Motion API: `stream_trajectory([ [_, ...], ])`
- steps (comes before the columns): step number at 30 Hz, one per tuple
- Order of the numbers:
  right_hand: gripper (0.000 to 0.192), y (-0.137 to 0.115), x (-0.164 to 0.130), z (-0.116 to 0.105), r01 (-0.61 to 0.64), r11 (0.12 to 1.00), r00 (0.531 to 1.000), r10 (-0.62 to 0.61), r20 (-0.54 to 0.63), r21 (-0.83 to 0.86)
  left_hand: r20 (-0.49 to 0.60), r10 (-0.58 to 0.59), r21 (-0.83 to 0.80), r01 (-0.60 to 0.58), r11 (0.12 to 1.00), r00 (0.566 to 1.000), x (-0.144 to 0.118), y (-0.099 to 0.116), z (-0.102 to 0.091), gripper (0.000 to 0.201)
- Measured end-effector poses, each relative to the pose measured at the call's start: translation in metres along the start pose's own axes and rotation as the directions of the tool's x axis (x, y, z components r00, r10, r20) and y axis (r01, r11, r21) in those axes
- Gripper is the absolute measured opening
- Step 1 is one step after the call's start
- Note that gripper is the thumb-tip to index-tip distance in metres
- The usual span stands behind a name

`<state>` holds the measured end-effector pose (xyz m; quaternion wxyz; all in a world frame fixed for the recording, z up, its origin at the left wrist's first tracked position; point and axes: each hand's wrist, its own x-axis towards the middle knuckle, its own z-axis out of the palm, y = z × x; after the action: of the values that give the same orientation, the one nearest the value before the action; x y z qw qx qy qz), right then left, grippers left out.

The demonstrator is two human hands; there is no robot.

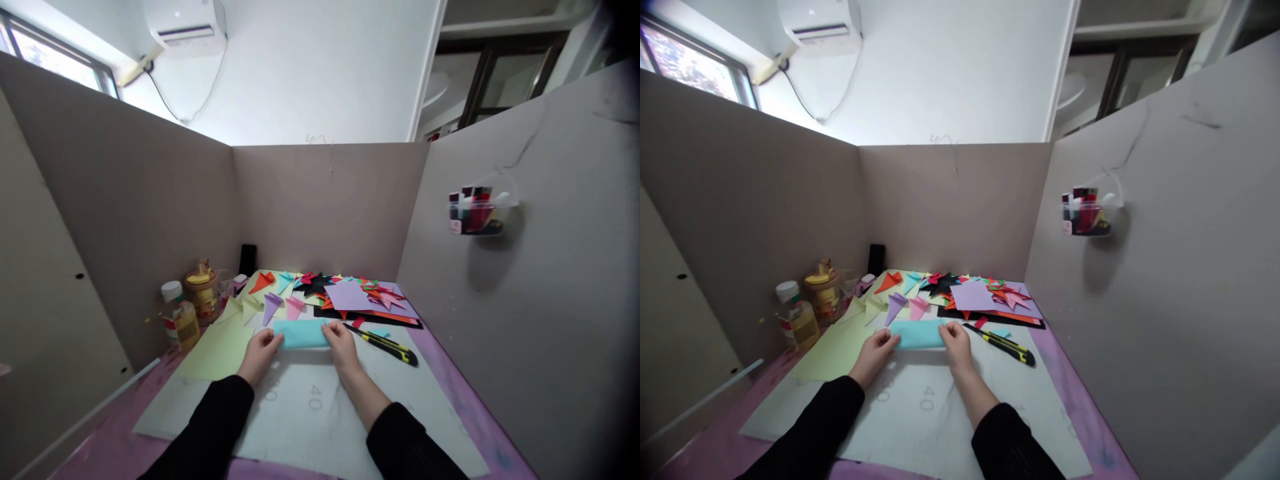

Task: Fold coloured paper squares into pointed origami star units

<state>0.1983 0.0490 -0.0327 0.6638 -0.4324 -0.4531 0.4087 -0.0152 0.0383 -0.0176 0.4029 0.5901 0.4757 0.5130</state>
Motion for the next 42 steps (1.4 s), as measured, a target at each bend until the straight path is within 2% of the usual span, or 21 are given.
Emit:
stream_trajectory([
  [4, 0.03, 0.0, 0.0, -0.002, -0.031, 0.999, 1.0, 0.031, 0.004, -0.03, 0.002, -0.015, 0.002, 0.015, 1.0, 1.0, 0.0, 0.001, 0.0, 0.032],
  [11, 0.03, -0.002, -0.002, -0.003, -0.148, 0.986, 0.986, 0.154, 0.067, -0.078, -0.018, -0.046, 0.028, 0.046, 0.999, 0.999, 0.001, 0.0, 0.0, 0.033],
  [19, 0.033, -0.004, -0.006, -0.001, -0.17, 0.979, 0.979, 0.181, 0.095, -0.112, -0.039, -0.022, 0.049, 0.023, 0.999, 0.999, 0.003, -0.003, -0.002, 0.029],
  [25, 0.036, -0.008, -0.008, -0.003, -0.232, 0.958, 0.961, 0.252, 0.114, -0.168, -0.061, -0.046, 0.028, 0.048, 0.998, 0.997, 0.006, -0.008, -0.002, 0.03],
  [27, 0.033, -0.004, -0.007, -0.005, -0.184, 0.95, 0.958, 0.231, 0.169, -0.253, -0.062, -0.036, 0.017, 0.037, 0.999, 0.997, 0.008, -0.011, -0.003, 0.03],
  [30, 0.026, 0.005, -0.001, -0.006, -0.044, 0.908, 0.953, 0.163, 0.254, -0.417, -0.068, -0.039, 0.025, 0.04, 0.999, 0.997, 0.01, -0.018, -0.005, 0.03],
  [34, 0.028, 0.016, 0.013, -0.003, 0.123, 0.871, 0.953, 0.03, 0.301, -0.475, -0.084, -0.078, 0.026, 0.08, 0.996, 0.993, 0.012, -0.022, -0.006, 0.033],
  [37, 0.033, 0.018, 0.02, 0.001, 0.17, 0.86, 0.953, -0.018, 0.304, -0.482, -0.094, -0.078, 0.008, 0.079, 0.997, 0.993, 0.011, -0.019, -0.006, 0.034],
  [42, 0.036, 0.018, 0.024, 0.005, 0.167, 0.868, 0.959, -0.034, 0.28, -0.467, -0.112, -0.058, -0.009, 0.058, 0.998, 0.992, 0.01, -0.011, -0.004, 0.035],
])
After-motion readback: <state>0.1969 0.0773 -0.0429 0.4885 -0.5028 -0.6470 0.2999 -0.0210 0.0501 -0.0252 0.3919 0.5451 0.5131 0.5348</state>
